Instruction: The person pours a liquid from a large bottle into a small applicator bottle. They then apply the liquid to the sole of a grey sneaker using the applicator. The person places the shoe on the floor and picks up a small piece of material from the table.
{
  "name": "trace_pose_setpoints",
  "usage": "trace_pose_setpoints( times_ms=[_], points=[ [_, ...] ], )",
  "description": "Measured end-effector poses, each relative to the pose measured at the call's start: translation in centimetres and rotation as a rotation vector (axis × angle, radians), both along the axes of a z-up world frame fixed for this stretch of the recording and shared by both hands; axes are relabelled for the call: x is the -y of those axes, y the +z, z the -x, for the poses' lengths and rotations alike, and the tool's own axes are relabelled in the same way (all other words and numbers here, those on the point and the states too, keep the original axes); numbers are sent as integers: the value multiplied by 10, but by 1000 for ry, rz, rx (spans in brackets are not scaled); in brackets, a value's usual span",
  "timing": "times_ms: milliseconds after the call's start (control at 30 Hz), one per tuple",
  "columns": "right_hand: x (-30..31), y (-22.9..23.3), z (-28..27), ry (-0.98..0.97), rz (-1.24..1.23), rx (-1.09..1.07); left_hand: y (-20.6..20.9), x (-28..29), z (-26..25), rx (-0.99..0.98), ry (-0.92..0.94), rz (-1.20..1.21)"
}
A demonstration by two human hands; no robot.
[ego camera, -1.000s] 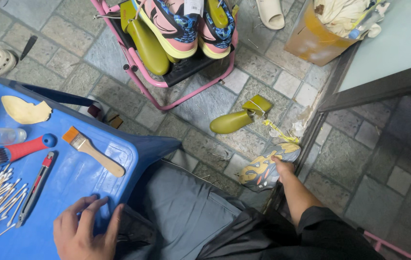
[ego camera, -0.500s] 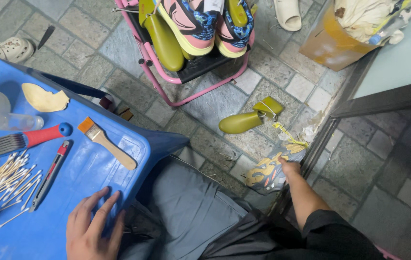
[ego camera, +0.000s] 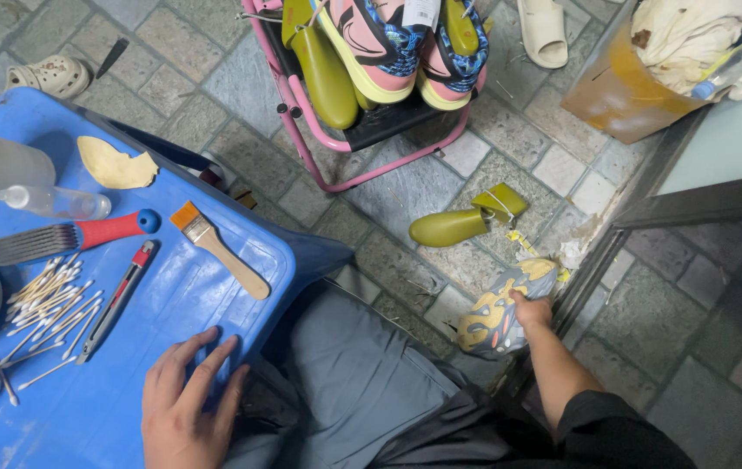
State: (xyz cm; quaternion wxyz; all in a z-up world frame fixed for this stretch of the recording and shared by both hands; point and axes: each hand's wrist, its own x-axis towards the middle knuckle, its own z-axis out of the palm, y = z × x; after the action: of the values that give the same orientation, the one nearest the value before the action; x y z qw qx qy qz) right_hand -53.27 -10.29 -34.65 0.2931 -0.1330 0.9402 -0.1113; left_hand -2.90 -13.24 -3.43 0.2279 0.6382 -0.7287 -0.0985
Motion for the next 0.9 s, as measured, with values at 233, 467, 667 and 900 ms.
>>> trace_pose_setpoints(
  times_ms=[233,467,667,900],
  points=[
    [25,10,-3,387,467,-168,10,0,-1,-43,-35,-44],
    [96,17,8,511,607,-292,9,-7,-11,-105,-101,-94],
    [130,11,18,414,458,-167,6,-10,-14,-120,-112,-106],
    [126,7,26,385,293,-91,2,-10,-15,-116,-94,-109]
  ],
)
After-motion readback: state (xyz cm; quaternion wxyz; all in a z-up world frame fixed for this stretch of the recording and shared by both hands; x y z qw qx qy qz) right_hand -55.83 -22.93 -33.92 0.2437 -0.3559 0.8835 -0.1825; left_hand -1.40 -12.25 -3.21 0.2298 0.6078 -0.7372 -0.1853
